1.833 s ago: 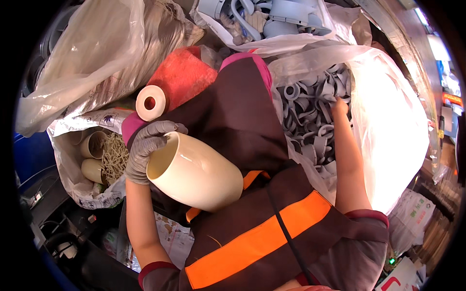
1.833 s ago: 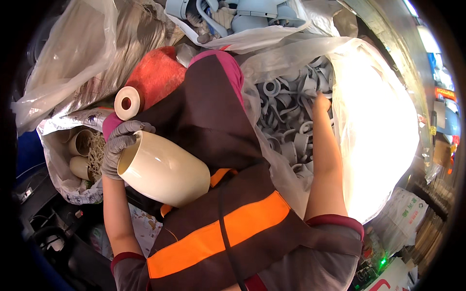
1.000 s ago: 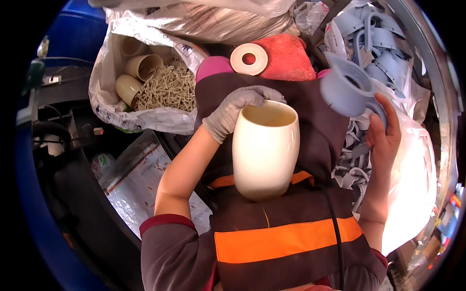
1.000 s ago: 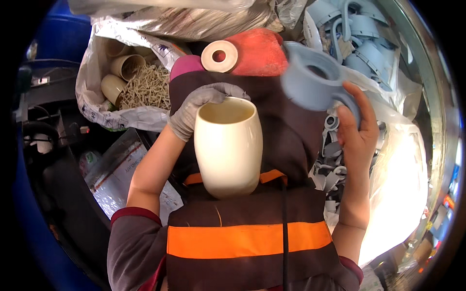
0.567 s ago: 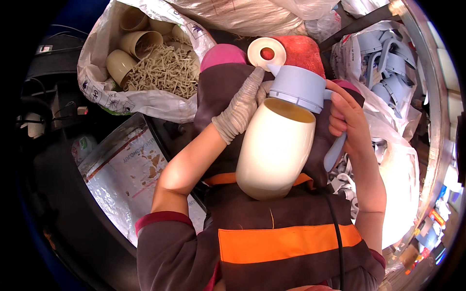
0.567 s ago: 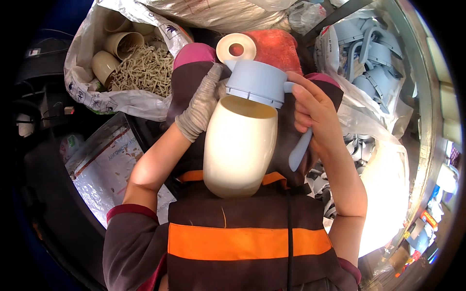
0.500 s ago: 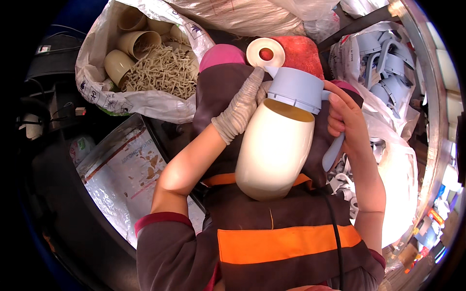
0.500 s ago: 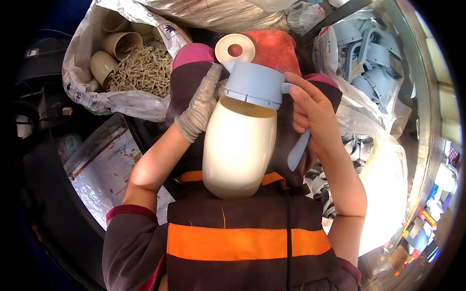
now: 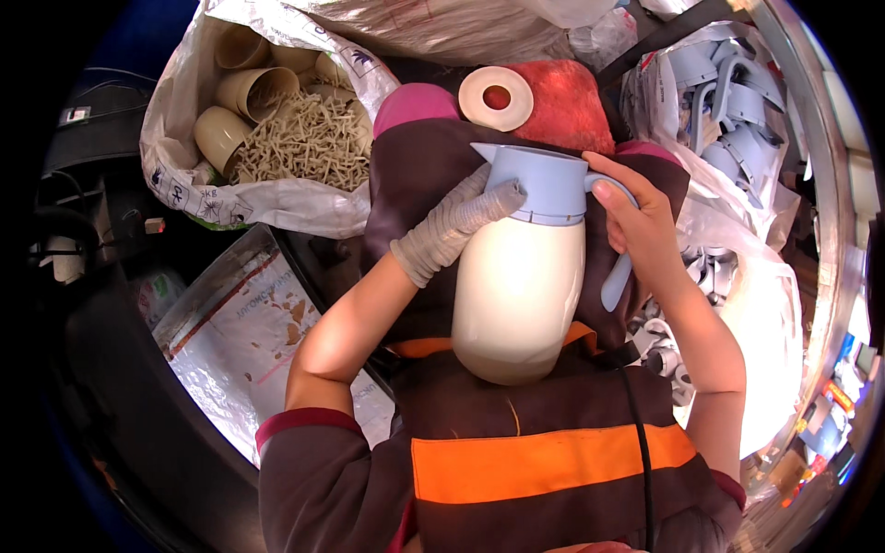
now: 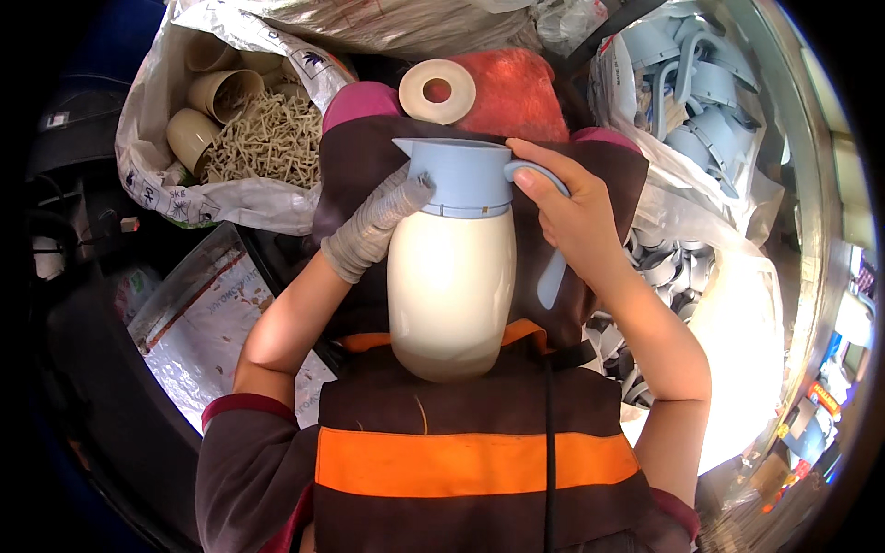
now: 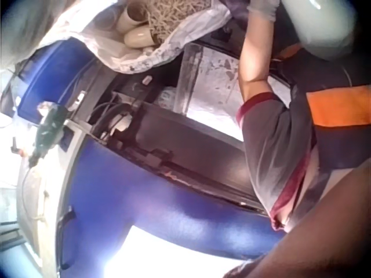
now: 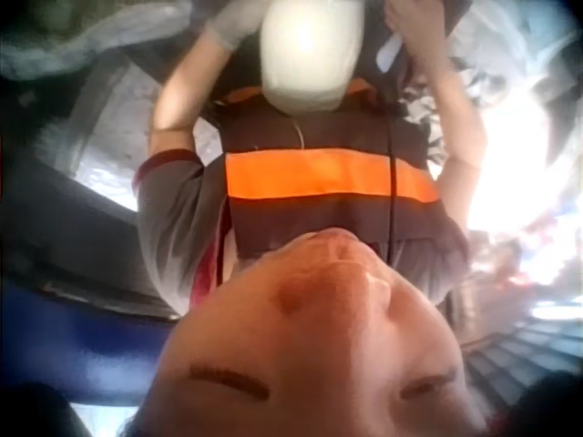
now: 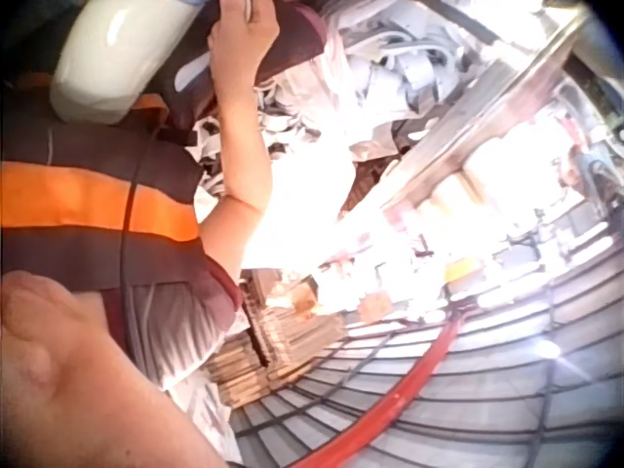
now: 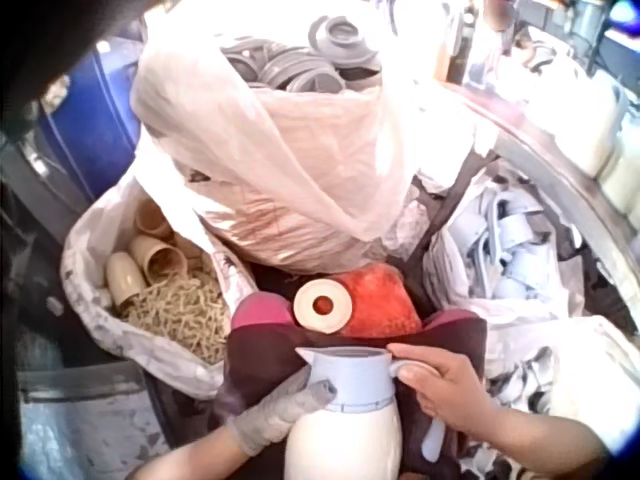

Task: The person places internal glass liners and seals into thermal pitcher bodies and then screws on the bottom bases by hand.

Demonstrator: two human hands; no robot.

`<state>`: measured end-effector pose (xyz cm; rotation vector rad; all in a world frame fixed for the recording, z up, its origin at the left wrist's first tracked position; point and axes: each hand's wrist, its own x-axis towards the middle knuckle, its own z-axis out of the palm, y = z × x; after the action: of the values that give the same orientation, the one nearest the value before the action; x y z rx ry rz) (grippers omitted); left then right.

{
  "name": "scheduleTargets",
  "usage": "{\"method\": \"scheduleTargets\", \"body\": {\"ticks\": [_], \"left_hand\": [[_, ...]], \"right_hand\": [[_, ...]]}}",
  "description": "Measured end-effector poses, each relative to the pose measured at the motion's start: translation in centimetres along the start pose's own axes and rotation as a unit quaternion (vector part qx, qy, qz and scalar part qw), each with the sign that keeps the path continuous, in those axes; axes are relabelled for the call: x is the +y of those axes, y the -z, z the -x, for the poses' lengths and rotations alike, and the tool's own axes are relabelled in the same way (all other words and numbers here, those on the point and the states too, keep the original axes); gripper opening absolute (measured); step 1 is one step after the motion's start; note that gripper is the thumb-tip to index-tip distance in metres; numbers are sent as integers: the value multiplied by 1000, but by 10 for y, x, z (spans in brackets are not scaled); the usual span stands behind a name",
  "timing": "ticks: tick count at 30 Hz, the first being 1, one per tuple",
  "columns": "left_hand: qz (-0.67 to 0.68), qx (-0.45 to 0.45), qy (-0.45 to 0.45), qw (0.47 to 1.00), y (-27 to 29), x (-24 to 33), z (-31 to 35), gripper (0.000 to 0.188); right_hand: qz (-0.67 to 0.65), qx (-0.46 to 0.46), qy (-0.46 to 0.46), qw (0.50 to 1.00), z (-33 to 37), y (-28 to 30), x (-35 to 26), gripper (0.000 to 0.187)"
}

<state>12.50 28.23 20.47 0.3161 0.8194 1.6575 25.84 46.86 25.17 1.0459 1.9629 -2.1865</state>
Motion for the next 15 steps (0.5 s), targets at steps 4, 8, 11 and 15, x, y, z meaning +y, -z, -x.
{"method": "scheduleTargets", "body": {"ticks": [4,8,11,15], "left_hand": [[-152,41,0,988,-3,2,5,68],[-117,15,-15,993,-5,-1,6,72],[-115,-1,-10,993,-11,2,5,70],[-142,-24,1,990,-10,25,-16,57]], "right_hand": [[65,1,73,995,4,-2,5,36],[97,-24,-18,995,10,9,-4,42],[-27,-115,-98,988,9,26,-18,48],[-6,-174,-139,975,8,43,-29,42]]}}
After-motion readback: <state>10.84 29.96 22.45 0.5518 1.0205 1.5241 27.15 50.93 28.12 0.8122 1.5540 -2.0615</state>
